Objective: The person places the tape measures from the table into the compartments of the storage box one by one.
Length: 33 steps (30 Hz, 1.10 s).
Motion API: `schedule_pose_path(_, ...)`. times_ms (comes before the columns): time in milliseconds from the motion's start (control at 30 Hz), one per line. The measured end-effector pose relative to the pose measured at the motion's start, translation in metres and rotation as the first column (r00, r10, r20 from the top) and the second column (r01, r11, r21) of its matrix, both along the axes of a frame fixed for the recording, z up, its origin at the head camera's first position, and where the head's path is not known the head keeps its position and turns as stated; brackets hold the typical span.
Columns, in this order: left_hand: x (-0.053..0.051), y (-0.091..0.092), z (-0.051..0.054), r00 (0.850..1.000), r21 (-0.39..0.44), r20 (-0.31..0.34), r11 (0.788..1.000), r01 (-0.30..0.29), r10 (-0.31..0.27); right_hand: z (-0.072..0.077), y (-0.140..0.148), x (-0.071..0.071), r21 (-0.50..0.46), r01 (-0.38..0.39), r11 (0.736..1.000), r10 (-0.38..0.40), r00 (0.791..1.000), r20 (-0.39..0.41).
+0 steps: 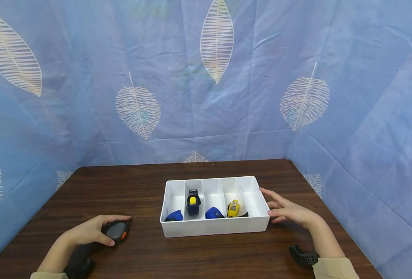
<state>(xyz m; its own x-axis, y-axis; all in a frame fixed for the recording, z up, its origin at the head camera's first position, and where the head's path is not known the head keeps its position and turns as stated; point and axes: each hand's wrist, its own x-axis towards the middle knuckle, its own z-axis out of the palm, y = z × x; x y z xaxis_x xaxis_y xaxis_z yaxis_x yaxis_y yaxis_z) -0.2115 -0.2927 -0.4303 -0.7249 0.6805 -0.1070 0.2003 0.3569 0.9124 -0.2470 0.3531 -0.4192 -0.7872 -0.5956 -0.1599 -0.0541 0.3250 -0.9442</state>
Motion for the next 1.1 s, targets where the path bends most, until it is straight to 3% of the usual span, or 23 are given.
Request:
schedule_pose_path(400, -0.0005, -0.0014, -0.0010, 1.000, 0.015, 0.025, 1.000, 0.015, -0.016, -0.0019, 0.0008, -0.0006, -0.002, 0.000, 1.000, 0.000, 1.000, -0.002)
schedule_pose_path(700, -0.0001, -0.0016, 0.0005, 1.000, 0.008, 0.004, 1.000, 0.015, -0.015, -0.0018, 0.0008, -0.0009, -0.003, -0.003, 1.000, 0.003, 1.000, -0.001)
schedule_pose_path(1100, -0.0005, -0.0003, 0.0007, 0.998, -0.006, -0.011, 0.998, -0.057, 0.057, -0.0018, 0.0010, -0.0015, -0.004, -0.001, 1.000, 0.001, 1.000, -0.002)
